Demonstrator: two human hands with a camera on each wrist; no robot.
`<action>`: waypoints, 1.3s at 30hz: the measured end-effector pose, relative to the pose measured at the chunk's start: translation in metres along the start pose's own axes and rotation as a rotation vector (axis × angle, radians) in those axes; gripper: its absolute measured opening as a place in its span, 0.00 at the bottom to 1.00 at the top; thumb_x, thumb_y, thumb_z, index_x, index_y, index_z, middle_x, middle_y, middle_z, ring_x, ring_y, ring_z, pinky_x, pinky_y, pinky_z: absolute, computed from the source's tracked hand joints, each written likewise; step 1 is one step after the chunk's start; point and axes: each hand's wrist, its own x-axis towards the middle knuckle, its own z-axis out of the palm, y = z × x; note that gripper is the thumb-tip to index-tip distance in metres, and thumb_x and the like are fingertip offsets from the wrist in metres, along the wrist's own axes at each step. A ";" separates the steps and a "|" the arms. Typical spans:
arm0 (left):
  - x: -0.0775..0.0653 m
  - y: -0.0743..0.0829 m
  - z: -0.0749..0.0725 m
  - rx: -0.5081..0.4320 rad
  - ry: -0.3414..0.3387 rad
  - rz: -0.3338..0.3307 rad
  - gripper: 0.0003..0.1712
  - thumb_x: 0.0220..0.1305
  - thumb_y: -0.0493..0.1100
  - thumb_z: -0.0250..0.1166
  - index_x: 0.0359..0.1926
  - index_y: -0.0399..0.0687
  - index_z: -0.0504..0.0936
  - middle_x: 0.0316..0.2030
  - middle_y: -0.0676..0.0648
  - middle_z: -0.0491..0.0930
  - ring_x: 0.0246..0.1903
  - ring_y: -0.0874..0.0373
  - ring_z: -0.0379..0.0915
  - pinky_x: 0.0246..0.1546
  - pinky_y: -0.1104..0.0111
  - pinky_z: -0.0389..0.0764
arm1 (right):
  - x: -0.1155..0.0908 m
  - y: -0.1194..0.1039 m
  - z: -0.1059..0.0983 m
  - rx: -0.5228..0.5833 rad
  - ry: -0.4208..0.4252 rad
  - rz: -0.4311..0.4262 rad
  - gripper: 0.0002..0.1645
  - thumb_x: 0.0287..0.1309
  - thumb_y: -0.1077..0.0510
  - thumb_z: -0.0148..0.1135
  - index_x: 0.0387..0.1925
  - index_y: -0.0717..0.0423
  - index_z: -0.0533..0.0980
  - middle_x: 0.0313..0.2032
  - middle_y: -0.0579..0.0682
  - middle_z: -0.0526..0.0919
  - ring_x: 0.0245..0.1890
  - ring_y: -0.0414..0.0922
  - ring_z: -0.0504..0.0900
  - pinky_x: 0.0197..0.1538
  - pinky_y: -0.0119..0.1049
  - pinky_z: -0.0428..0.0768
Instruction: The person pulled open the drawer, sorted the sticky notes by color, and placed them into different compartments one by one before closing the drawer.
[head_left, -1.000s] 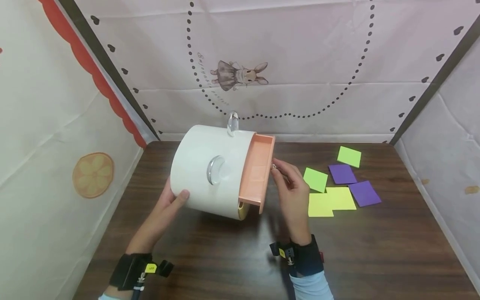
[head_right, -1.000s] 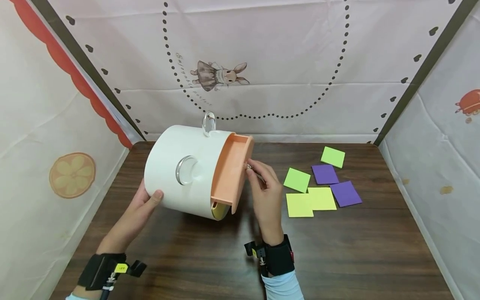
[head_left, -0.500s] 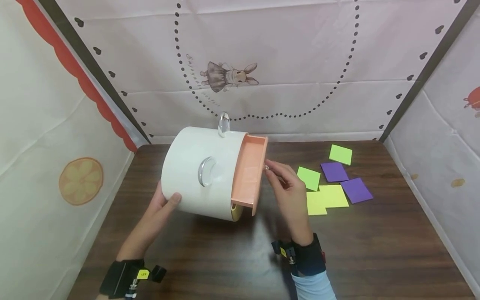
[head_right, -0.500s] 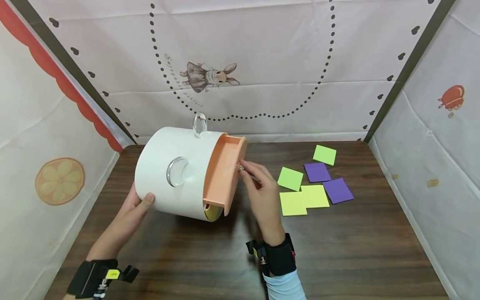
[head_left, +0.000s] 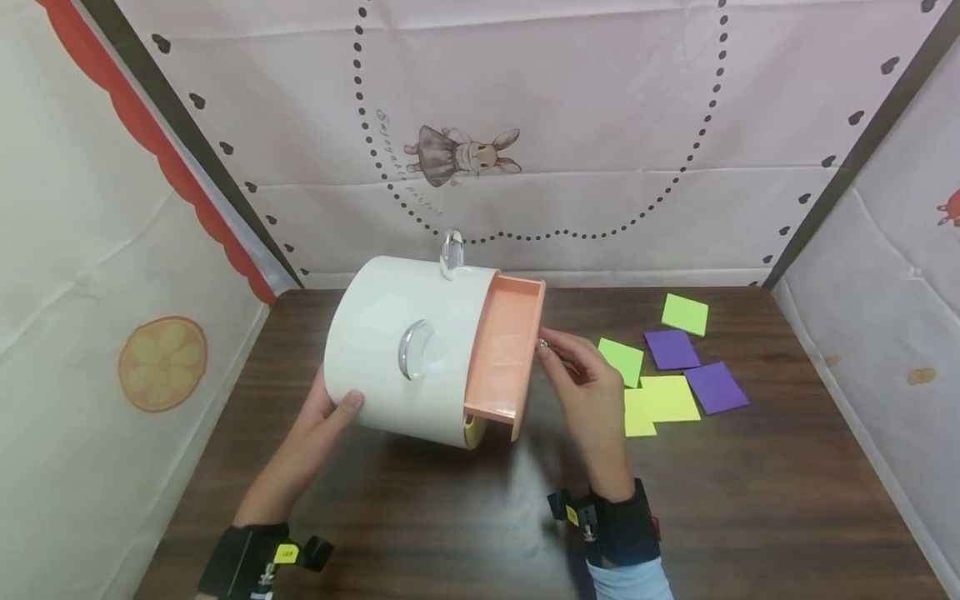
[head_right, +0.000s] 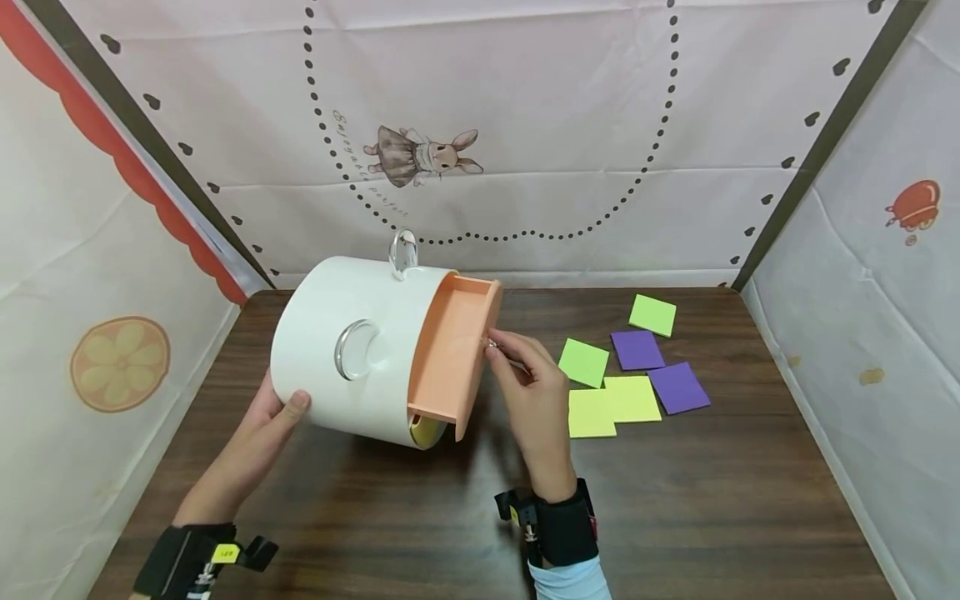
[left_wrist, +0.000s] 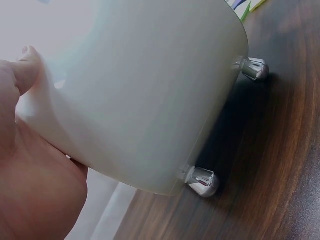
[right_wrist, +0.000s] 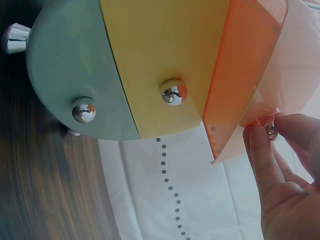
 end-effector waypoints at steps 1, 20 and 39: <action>0.000 0.000 0.000 0.000 0.000 0.004 0.37 0.74 0.49 0.51 0.73 0.74 0.41 0.71 0.57 0.48 0.70 0.55 0.44 0.65 0.42 0.52 | 0.000 -0.001 0.000 -0.007 0.004 0.003 0.16 0.58 0.67 0.65 0.49 0.62 0.81 0.45 0.55 0.82 0.45 0.47 0.82 0.46 0.38 0.82; 0.002 -0.002 -0.002 0.003 -0.011 0.007 0.37 0.74 0.49 0.51 0.73 0.75 0.41 0.71 0.57 0.48 0.70 0.54 0.43 0.65 0.41 0.51 | -0.008 0.002 -0.023 -0.067 0.115 0.028 0.18 0.60 0.62 0.65 0.51 0.62 0.79 0.47 0.53 0.83 0.44 0.46 0.83 0.46 0.34 0.81; -0.006 0.022 0.006 0.012 -0.012 -0.016 0.37 0.73 0.49 0.53 0.73 0.72 0.43 0.71 0.56 0.49 0.70 0.53 0.42 0.65 0.39 0.49 | -0.009 0.013 -0.027 -0.004 0.225 -0.059 0.16 0.57 0.66 0.66 0.47 0.67 0.80 0.44 0.56 0.84 0.43 0.50 0.83 0.44 0.36 0.82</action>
